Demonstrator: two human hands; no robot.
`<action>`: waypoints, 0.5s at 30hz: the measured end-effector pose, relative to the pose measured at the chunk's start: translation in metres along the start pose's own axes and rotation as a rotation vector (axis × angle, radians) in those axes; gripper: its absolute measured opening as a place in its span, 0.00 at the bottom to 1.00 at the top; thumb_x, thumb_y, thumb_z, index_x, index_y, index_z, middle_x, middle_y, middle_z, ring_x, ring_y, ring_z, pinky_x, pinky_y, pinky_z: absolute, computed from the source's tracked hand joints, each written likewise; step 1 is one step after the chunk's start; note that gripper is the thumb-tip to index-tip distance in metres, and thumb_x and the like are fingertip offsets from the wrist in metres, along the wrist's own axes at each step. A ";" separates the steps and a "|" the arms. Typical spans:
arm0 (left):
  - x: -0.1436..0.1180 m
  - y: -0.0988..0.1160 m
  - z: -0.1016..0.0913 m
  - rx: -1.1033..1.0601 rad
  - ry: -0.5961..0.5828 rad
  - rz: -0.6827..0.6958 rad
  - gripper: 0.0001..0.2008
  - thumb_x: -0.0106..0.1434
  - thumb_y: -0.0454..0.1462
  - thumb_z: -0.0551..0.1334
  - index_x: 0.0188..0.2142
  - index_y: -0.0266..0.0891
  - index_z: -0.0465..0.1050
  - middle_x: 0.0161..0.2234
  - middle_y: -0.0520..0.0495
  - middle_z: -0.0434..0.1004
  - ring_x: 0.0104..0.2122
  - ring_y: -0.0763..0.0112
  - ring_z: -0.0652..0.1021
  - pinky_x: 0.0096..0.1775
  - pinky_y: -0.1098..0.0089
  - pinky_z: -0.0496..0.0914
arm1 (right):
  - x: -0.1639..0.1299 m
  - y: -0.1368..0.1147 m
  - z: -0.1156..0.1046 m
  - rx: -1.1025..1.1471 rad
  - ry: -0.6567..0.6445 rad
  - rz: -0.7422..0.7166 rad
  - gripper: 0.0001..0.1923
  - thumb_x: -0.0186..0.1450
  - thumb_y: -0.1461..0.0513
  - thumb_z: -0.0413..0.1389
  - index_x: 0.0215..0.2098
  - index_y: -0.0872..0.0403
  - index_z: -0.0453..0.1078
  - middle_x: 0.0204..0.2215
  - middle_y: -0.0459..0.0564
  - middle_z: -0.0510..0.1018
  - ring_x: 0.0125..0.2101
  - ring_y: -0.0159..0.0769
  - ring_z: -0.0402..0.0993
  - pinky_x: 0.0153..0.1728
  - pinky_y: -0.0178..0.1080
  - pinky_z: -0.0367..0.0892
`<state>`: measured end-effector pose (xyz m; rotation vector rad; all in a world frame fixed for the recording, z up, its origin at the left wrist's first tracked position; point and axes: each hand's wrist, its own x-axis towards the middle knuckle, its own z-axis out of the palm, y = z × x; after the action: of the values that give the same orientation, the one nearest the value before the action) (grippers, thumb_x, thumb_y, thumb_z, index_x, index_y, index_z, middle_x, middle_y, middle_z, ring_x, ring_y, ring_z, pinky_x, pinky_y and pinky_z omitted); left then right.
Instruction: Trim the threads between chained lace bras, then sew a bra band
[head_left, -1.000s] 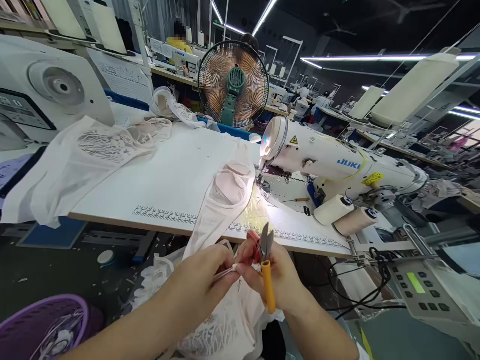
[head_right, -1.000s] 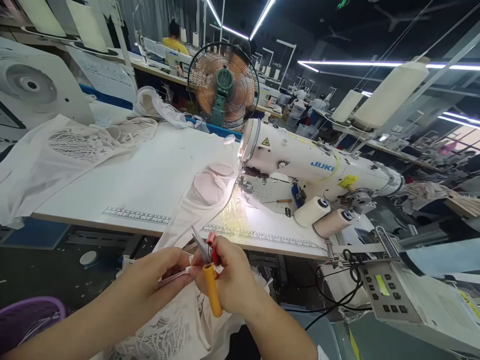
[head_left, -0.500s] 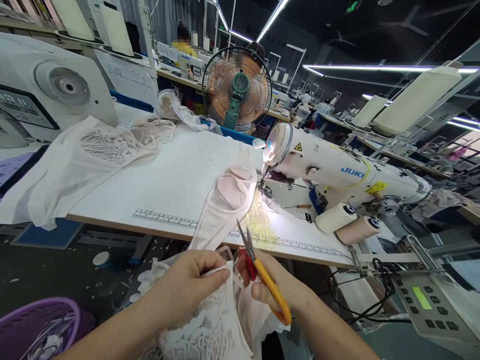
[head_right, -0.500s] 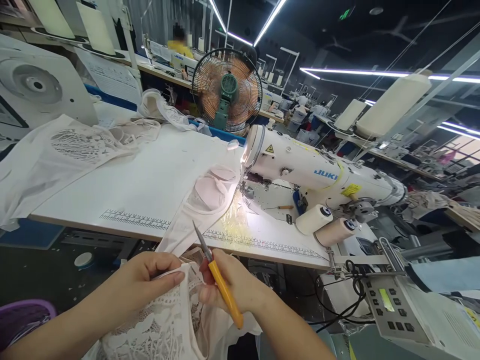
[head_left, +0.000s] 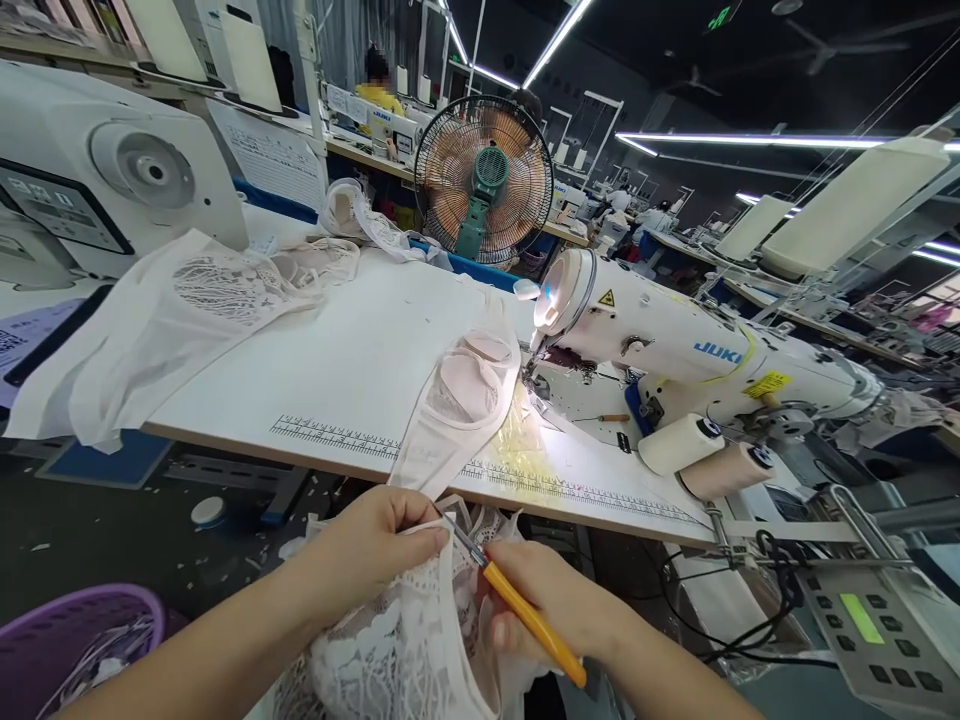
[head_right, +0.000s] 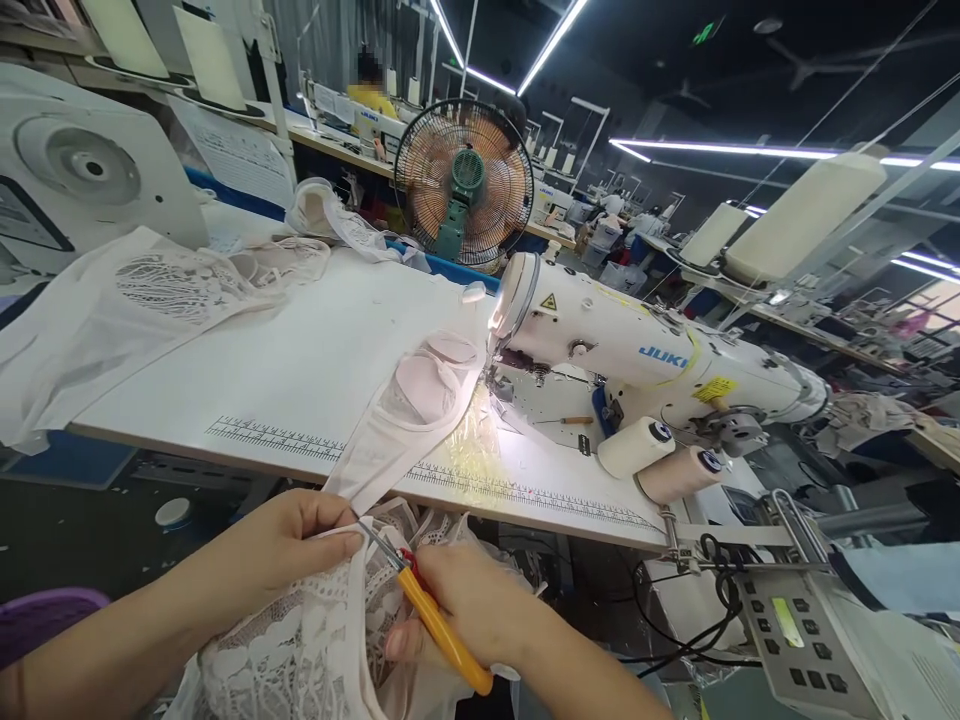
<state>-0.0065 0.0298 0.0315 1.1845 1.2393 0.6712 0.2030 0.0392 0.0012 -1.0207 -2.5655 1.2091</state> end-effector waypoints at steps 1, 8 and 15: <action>0.001 0.000 0.000 -0.029 -0.006 -0.018 0.13 0.46 0.44 0.59 0.15 0.39 0.61 0.14 0.58 0.52 0.18 0.77 0.54 0.22 0.74 0.49 | 0.001 0.000 0.000 -0.012 0.003 0.010 0.24 0.55 0.40 0.46 0.26 0.53 0.55 0.21 0.44 0.62 0.21 0.30 0.58 0.23 0.33 0.55; 0.002 0.001 -0.003 -0.168 -0.044 -0.096 0.15 0.42 0.45 0.62 0.14 0.38 0.60 0.14 0.59 0.53 0.18 0.78 0.54 0.23 0.73 0.50 | 0.002 -0.005 0.003 -0.001 0.031 0.047 0.23 0.55 0.42 0.48 0.23 0.53 0.53 0.20 0.43 0.61 0.20 0.28 0.56 0.21 0.32 0.53; 0.002 0.001 -0.005 -0.189 -0.083 -0.084 0.13 0.44 0.44 0.62 0.16 0.36 0.66 0.15 0.56 0.59 0.19 0.75 0.60 0.24 0.73 0.55 | 0.002 -0.001 0.015 0.123 0.087 0.099 0.21 0.56 0.45 0.51 0.22 0.54 0.55 0.18 0.41 0.59 0.19 0.27 0.52 0.19 0.31 0.51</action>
<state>-0.0105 0.0335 0.0319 0.9889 1.1240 0.6548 0.1948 0.0301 -0.0085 -1.1580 -2.3691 1.2978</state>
